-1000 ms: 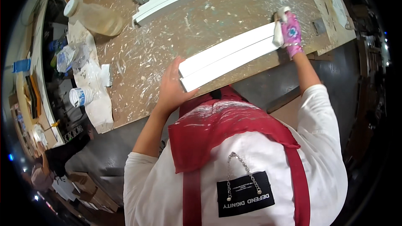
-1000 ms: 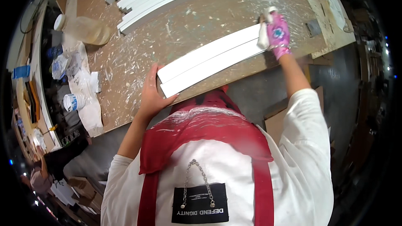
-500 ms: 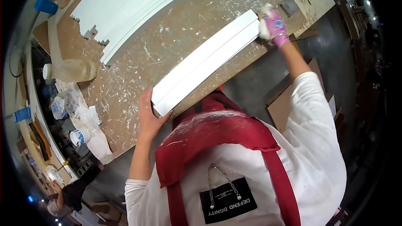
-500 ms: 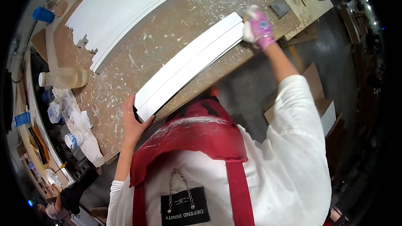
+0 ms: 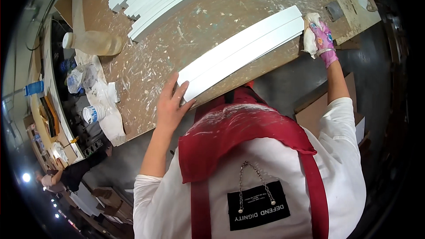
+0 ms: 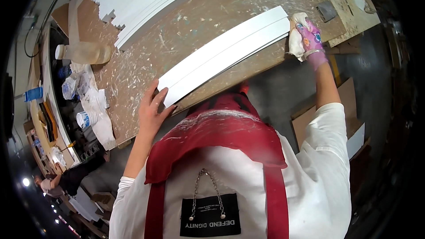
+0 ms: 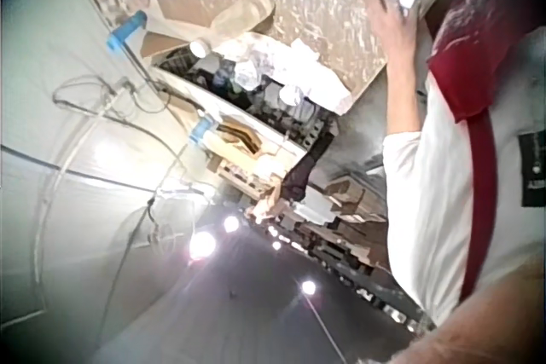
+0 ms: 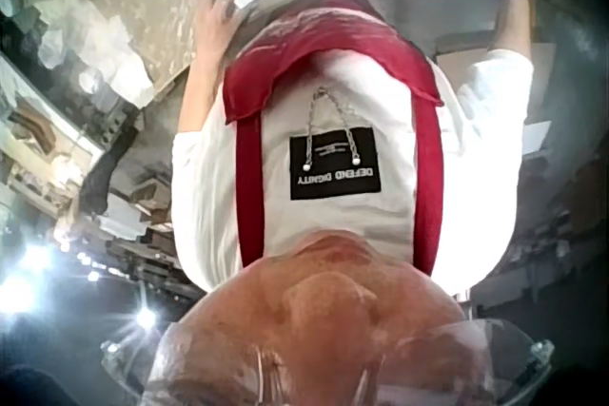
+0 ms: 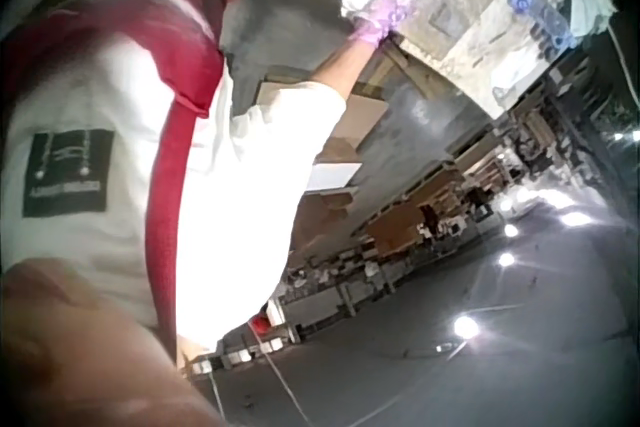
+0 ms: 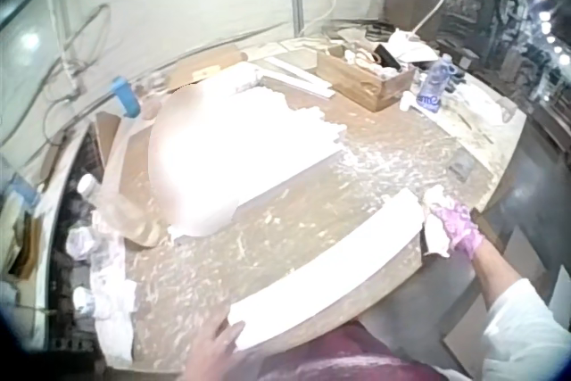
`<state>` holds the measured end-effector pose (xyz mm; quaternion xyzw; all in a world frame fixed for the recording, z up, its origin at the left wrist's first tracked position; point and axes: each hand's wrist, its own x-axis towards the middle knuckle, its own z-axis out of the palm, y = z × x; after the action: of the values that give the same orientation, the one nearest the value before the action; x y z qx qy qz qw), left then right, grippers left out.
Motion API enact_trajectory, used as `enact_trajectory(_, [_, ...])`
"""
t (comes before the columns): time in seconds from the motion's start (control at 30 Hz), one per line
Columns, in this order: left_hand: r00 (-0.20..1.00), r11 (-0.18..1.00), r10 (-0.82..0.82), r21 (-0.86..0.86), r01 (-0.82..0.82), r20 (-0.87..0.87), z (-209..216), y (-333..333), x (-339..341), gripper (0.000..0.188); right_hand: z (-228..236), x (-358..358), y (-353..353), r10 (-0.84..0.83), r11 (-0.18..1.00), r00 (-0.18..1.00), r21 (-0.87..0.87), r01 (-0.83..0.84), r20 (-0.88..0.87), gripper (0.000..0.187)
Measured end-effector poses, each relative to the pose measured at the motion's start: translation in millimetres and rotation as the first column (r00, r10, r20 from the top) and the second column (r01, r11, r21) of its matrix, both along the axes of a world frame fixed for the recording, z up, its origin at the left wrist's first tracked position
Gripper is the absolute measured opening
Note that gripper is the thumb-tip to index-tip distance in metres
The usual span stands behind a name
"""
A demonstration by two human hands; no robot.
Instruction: The person cleans multiple white wooden planks by applying a liquid from a bottle onto a cloth and wiping the surfaces and edges. The person then stacks the cleaned planks together on a workbench and uses a small sanding block on the top of the stack.
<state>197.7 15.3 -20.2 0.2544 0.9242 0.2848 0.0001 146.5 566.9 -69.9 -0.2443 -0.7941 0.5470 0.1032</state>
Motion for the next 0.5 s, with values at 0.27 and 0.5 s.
enact_trajectory(0.27, [0.982,0.993,-0.119,-0.033,0.115,-0.149,-5,-4,4,0.042,-5,1,6,0.01,0.983,0.999,-0.184,-0.02,-0.052,0.039])
enact_trajectory(0.5, [0.985,0.985,-0.11,0.115,0.125,-0.13,-4,8,23,0.045,6,11,0,0.059,0.988,0.996,-0.136,-0.067,-0.061,0.034])
